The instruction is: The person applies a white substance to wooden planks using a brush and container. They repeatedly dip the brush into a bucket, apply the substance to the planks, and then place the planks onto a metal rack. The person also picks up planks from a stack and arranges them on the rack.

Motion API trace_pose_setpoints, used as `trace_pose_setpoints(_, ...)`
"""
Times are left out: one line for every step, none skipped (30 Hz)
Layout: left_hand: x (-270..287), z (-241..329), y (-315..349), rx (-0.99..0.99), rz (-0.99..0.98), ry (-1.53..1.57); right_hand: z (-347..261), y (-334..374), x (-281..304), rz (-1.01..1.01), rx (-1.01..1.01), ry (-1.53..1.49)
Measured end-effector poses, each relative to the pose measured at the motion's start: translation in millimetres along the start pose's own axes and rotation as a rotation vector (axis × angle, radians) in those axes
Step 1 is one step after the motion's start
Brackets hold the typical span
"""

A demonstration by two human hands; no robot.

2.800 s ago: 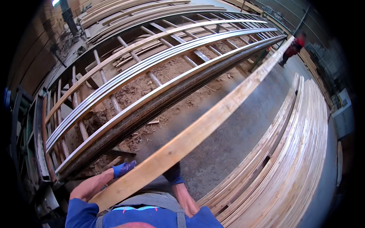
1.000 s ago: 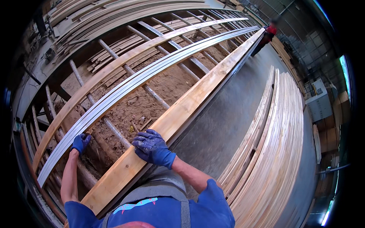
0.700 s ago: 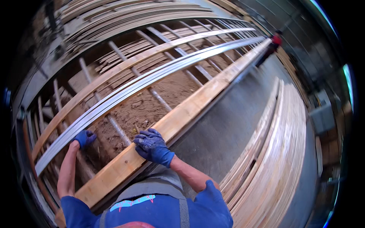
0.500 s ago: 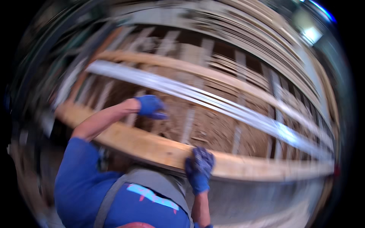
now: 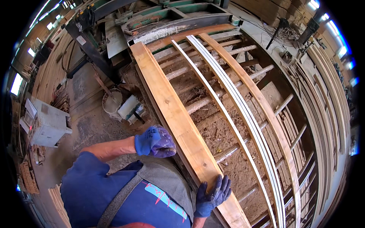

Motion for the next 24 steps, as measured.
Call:
trace_pose_setpoints(-4.7,-6.9,6.7,0.048,0.009,-0.062,0.0,-0.1,0.4,-0.011,0.013,0.007)
trace_pose_setpoints(-7.0,-10.0,11.7,0.017,0.023,-0.074,-0.9,-1.5,1.1,-0.019,0.027,0.006)
trace_pose_setpoints(-11.4,-16.4,16.8,-0.015,0.036,-0.079,-2.7,-2.8,1.4,-0.029,0.038,0.012)
trace_pose_setpoints(-15.5,-22.9,21.4,-0.047,0.048,-0.084,-5.0,-4.7,0.0,-0.027,0.046,0.018)
trace_pose_setpoints(-17.5,-29.4,23.1,-0.044,0.085,-0.126,-5.7,-6.2,-2.3,-0.032,0.055,0.031)
trace_pose_setpoints(-23.2,-38.7,23.1,-0.033,0.063,-0.112,-6.8,-8.0,-3.3,-0.037,0.065,0.044)
trace_pose_setpoints(-29.0,-47.5,22.4,-0.021,0.04,-0.097,-7.8,-10.2,-3.8,-0.062,0.069,0.087)
trace_pose_setpoints(-32.3,-51.2,21.6,-0.014,0.01,-0.086,-8.0,-11.8,-4.2,-0.062,0.075,0.093)
trace_pose_setpoints(-33.7,-51.7,21.8,-0.018,-0.003,-0.058,-5.6,-14.8,-5.9,-0.064,0.082,0.1)
trace_pose_setpoints(-36.8,-49.0,22.9,-0.052,-0.024,-0.113,-3.2,-18.5,-5.6,-0.067,0.09,0.107)
trace_pose_setpoints(-38.5,-45.9,21.7,-0.088,-0.039,-0.179,-3.2,-27.5,-3.8,-0.06,0.117,0.117)
trace_pose_setpoints(-41.2,-42.9,20.8,-0.123,-0.054,-0.244,1.0,-34.3,-4.0,-0.073,0.13,0.095)
trace_pose_setpoints(-54.9,-47.1,20.9,-0.099,-0.178,-0.265,6.1,-41.2,-5.2,-0.087,0.144,0.074)
trace_pose_setpoints(-55.6,-49.0,17.2,-0.095,-0.166,-0.289,11.9,-47.8,-5.9,-0.097,0.158,0.054)
trace_pose_setpoints(-56.3,-51.4,13.0,-0.089,-0.153,-0.312,13.5,-56.9,-4.7,-0.094,0.185,0.06)
trace_pose_setpoints(-58.3,-53.6,10.1,-0.084,-0.14,-0.333,23.0,-65.4,-8.5,-0.124,0.161,0.031)
trace_pose_setpoints(-65.0,-60.6,9.6,-0.059,-0.097,-0.388,34.4,-72.0,-13.9,-0.153,0.134,-0.002)
trace_pose_setpoints(-77.2,-70.5,12.0,-0.037,-0.136,-0.382,41.8,-78.5,-15.2,-0.177,0.104,-0.034)
trace_pose_setpoints(-87.7,-80.8,18.5,-0.016,-0.174,-0.375,42.9,-87.5,-15.2,-0.194,0.105,-0.04)
trace_pose_setpoints(-94.3,-87.7,21.5,0.001,-0.213,-0.372,50.1,-96.0,-18.8,-0.216,0.047,-0.079)
trace_pose_setpoints(-94.6,-89.1,22.0,0.071,-0.306,-0.347,60.4,-102.3,-25.1,-0.25,0.024,-0.049)
trace_pose_setpoints(-87.6,-84.7,21.0,0.043,-0.201,-0.368,72.4,-109.2,-32.4,-0.286,0.001,-0.019)
trace_pose_setpoints(-81.8,-82.2,23.8,0.019,-0.096,-0.39,79.2,-117.2,-36.8,-0.285,-0.014,-0.022)
trace_pose_setpoints(-76.1,-79.1,27.8,-0.004,0.008,-0.406,96.5,-123.3,-49.5,-0.357,-0.058,0.044)
Point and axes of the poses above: each hand's wrist, its own y-axis away from the middle knuckle, its own x-axis out of the back of the hand, z = x × y, the point moved 10 cm from there along -y, towards the middle knuckle, and after that the axes turned 3 degrees about y, right-handed, at the moved point
